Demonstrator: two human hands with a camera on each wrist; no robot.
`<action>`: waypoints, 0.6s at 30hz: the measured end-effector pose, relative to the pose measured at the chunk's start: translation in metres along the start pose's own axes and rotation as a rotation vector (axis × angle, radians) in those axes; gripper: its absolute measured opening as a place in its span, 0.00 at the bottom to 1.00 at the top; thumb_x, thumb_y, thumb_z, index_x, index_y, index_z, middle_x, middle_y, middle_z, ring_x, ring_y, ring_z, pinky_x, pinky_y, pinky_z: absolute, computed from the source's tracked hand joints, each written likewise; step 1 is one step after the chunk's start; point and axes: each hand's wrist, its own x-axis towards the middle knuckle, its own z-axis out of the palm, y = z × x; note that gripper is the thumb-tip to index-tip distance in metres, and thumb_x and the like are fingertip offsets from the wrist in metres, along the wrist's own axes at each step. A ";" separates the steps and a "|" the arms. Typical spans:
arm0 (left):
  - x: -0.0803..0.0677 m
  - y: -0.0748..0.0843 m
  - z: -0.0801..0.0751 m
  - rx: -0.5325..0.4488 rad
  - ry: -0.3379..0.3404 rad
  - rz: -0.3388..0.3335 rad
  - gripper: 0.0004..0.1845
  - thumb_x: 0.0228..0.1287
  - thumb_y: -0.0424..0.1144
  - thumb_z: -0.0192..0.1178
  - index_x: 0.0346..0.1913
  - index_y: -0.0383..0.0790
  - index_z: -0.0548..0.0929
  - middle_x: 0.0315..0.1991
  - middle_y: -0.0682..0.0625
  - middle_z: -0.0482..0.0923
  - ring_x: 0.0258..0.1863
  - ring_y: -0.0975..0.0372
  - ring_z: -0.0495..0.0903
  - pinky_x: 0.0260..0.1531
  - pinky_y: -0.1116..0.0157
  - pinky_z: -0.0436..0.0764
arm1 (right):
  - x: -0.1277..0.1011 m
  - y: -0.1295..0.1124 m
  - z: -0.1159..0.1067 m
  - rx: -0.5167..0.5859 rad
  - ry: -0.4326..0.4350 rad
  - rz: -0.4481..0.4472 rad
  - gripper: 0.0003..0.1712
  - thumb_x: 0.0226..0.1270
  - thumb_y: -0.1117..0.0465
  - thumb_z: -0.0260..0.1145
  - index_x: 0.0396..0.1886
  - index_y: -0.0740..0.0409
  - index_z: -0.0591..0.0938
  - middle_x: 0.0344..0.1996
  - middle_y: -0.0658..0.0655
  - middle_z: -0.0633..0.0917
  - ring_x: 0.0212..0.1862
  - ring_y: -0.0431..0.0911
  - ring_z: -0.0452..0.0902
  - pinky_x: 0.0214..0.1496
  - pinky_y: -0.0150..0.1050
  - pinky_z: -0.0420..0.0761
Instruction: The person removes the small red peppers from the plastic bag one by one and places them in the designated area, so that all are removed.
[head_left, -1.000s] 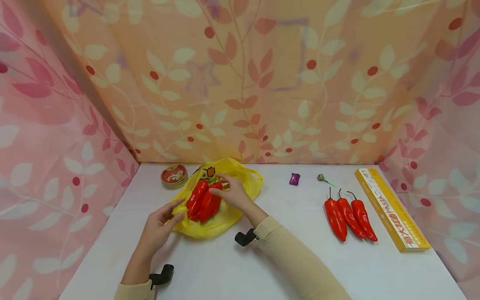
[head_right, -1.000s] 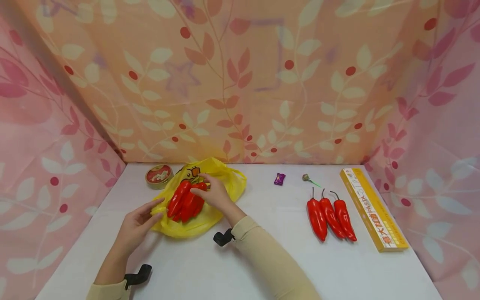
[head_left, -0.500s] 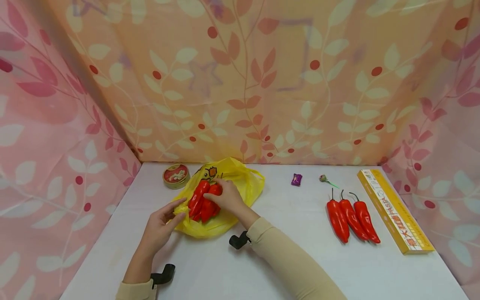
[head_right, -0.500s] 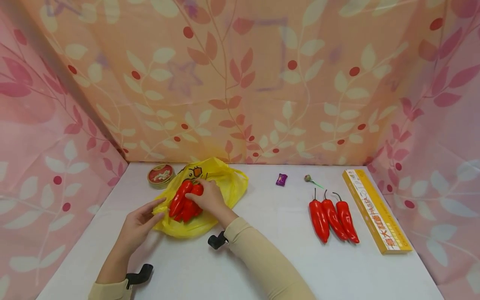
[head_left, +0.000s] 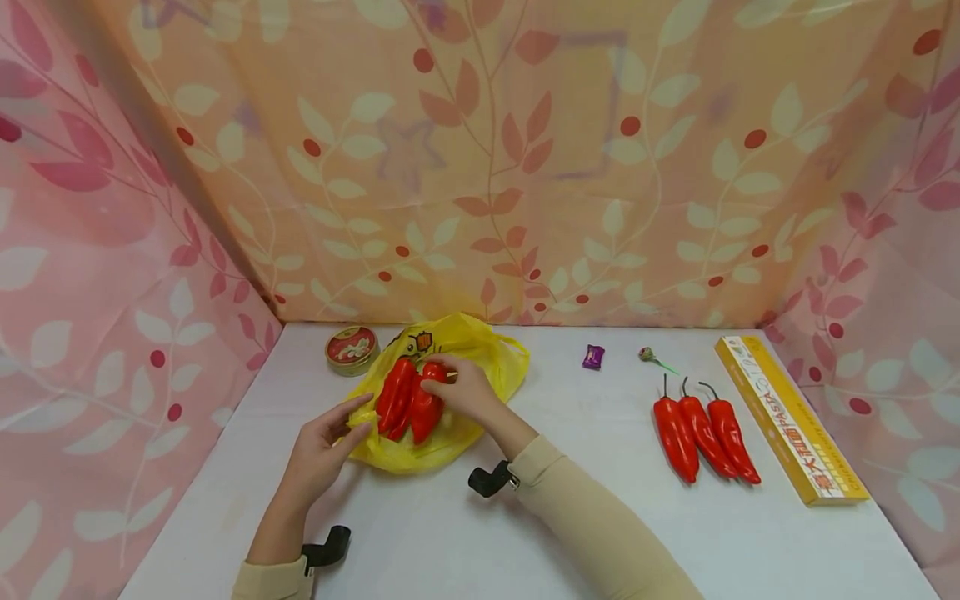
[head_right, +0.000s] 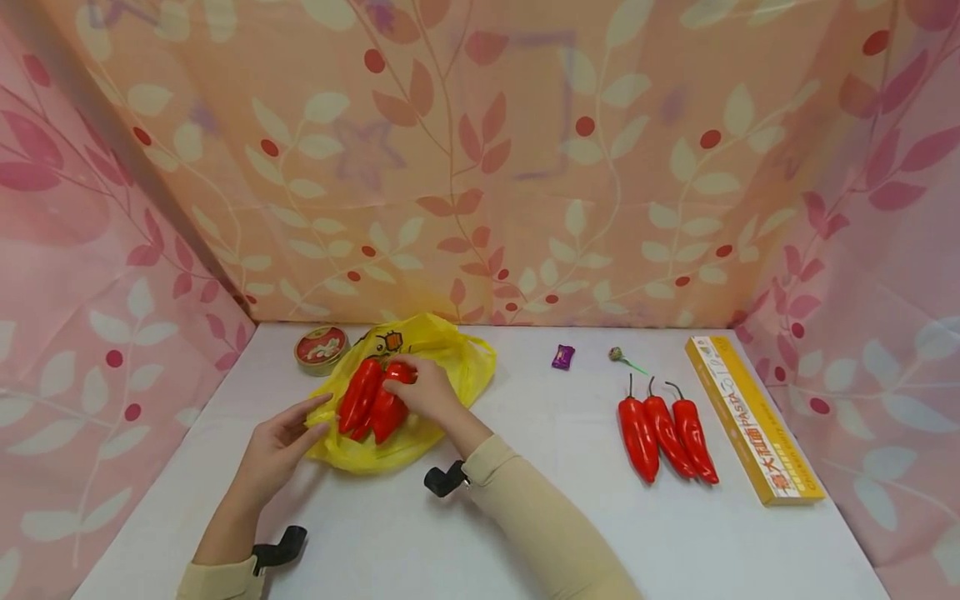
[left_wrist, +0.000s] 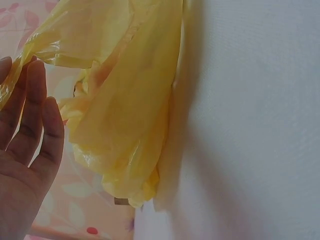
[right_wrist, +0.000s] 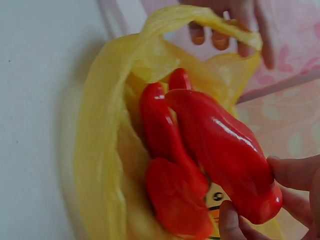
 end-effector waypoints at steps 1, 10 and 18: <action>0.000 0.000 0.000 0.000 -0.001 -0.001 0.27 0.70 0.51 0.63 0.68 0.46 0.78 0.68 0.49 0.75 0.52 0.70 0.77 0.49 0.77 0.79 | -0.002 -0.001 -0.003 0.002 -0.005 -0.004 0.27 0.69 0.50 0.69 0.67 0.45 0.79 0.60 0.55 0.81 0.56 0.53 0.79 0.49 0.44 0.87; -0.001 0.000 0.001 0.037 0.008 0.002 0.26 0.71 0.50 0.63 0.68 0.45 0.78 0.68 0.47 0.75 0.57 0.55 0.78 0.49 0.78 0.79 | -0.026 -0.005 -0.033 0.139 -0.082 -0.041 0.26 0.71 0.54 0.67 0.68 0.39 0.77 0.60 0.57 0.80 0.52 0.52 0.81 0.43 0.44 0.88; -0.001 0.000 0.002 0.065 0.013 -0.007 0.27 0.70 0.52 0.63 0.68 0.45 0.78 0.68 0.46 0.76 0.58 0.51 0.78 0.49 0.78 0.77 | -0.050 0.002 -0.062 0.104 -0.029 -0.105 0.23 0.73 0.51 0.65 0.66 0.40 0.79 0.58 0.54 0.81 0.54 0.51 0.80 0.51 0.43 0.86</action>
